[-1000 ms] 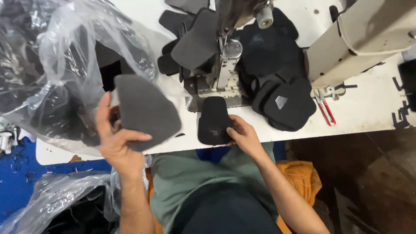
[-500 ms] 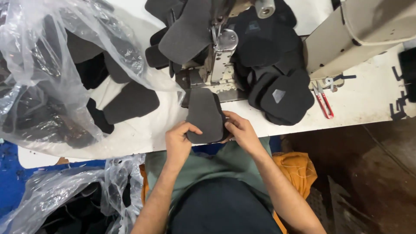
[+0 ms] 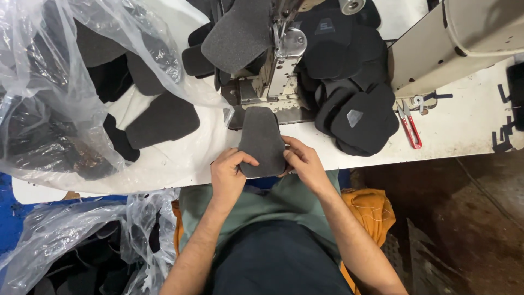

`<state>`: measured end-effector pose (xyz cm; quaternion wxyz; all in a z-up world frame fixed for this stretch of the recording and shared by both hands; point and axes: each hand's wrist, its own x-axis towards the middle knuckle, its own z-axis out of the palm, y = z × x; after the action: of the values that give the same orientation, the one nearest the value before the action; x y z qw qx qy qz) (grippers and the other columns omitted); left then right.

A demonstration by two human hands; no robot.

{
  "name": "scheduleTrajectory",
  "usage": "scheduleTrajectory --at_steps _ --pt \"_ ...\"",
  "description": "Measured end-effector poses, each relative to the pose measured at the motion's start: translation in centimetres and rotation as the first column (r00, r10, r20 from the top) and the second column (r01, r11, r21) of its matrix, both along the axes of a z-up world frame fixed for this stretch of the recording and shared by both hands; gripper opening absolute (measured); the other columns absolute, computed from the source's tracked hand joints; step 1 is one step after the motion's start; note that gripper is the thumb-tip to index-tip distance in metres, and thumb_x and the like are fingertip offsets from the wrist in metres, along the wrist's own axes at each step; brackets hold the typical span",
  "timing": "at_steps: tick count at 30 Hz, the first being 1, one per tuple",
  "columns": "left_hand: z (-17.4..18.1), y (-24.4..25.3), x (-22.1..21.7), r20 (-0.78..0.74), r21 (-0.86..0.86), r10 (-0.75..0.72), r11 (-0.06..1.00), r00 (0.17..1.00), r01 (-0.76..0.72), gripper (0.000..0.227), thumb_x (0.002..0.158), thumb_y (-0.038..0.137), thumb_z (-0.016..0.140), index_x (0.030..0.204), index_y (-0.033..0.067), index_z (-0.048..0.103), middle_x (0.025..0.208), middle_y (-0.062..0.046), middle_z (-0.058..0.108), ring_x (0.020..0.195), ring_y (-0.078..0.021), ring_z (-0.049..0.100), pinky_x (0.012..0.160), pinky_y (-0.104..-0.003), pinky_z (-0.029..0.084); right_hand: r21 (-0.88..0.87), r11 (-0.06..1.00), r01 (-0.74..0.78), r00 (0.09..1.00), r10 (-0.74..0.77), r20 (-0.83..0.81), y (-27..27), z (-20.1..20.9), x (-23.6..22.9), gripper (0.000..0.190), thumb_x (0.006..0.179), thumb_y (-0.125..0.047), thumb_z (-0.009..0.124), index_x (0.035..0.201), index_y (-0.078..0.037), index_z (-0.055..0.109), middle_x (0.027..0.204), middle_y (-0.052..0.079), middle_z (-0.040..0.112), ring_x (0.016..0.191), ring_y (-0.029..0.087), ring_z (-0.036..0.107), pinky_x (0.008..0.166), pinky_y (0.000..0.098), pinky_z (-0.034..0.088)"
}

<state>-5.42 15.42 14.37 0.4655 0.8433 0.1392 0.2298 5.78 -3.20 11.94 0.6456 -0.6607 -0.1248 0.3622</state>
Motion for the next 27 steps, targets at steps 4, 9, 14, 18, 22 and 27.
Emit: scheduleTrajectory --at_steps 4,9,14,18,22,27 --pt "0.2 -0.1 0.0 0.011 0.022 -0.002 1.000 1.000 0.001 0.025 0.068 -0.012 0.065 0.078 0.0098 0.072 0.072 -0.007 0.062 0.074 -0.0281 0.063 0.064 -0.038 0.049 -0.013 1.000 0.007 0.999 -0.007 0.052 0.5 0.6 -0.2 0.040 0.100 -0.007 0.058 0.138 0.002 0.057 0.092 0.005 0.070 0.074 0.012 0.067 0.062 0.0276 0.057" --pt "0.0 0.1 -0.3 0.000 0.021 -0.008 1.000 1.000 0.008 0.026 0.068 -0.012 0.064 0.079 0.0101 0.072 0.073 -0.008 0.062 0.076 -0.0284 0.063 0.066 -0.039 0.049 0.001 1.000 0.027 0.987 -0.027 0.159 0.2 -1.7 -0.4 0.037 0.101 -0.005 0.063 0.138 0.002 0.059 0.094 0.006 0.071 0.080 0.007 0.064 0.066 0.0231 0.055" --pt "1.3 1.3 -1.6 -0.073 -0.051 -0.155 0.987 0.985 0.151 0.041 0.075 -0.017 0.053 0.097 0.0094 0.075 0.115 -0.012 0.062 0.103 -0.0279 0.063 0.085 -0.037 0.052 -0.019 0.998 0.067 0.996 -0.066 0.065 0.7 -0.3 -0.1 0.035 0.098 -0.006 0.060 0.133 0.001 0.060 0.093 0.005 0.073 0.076 0.008 0.066 0.062 0.0262 0.058" --pt "3.0 1.6 -2.0 0.034 -0.197 -0.154 0.968 0.988 0.157 0.034 0.087 -0.012 0.055 0.107 0.0066 0.073 0.143 -0.014 0.052 0.120 -0.0267 0.059 0.098 -0.036 0.048 0.005 1.000 0.029 0.997 -0.029 0.072 -0.2 1.9 0.2 0.035 0.098 -0.006 0.059 0.133 0.001 0.060 0.096 0.004 0.073 0.078 0.008 0.066 0.063 0.0268 0.057" --pt "4.7 2.1 -0.6 0.073 -0.406 -0.242 0.879 0.967 0.251 0.022 0.094 0.000 0.065 0.114 0.0052 0.074 0.136 -0.013 0.058 0.119 -0.0235 0.060 0.100 -0.033 0.048 0.056 0.994 -0.094 0.967 0.078 0.242 0.0 5.3 1.3 0.033 0.102 -0.006 0.060 0.133 0.002 0.060 0.101 0.004 0.074 0.085 0.006 0.065 0.072 0.0241 0.054" --pt "11.0 1.6 3.4 0.109 -0.289 -0.267 0.913 0.958 0.287 0.033 0.091 0.003 0.069 0.123 0.0086 0.075 0.118 -0.011 0.074 0.112 -0.0219 0.069 0.098 -0.031 0.053 0.090 0.989 -0.115 0.901 0.066 0.429 2.0 10.8 5.4 0.032 0.103 -0.005 0.062 0.134 0.001 0.059 0.103 0.004 0.072 0.089 0.005 0.063 0.073 0.0235 0.052"
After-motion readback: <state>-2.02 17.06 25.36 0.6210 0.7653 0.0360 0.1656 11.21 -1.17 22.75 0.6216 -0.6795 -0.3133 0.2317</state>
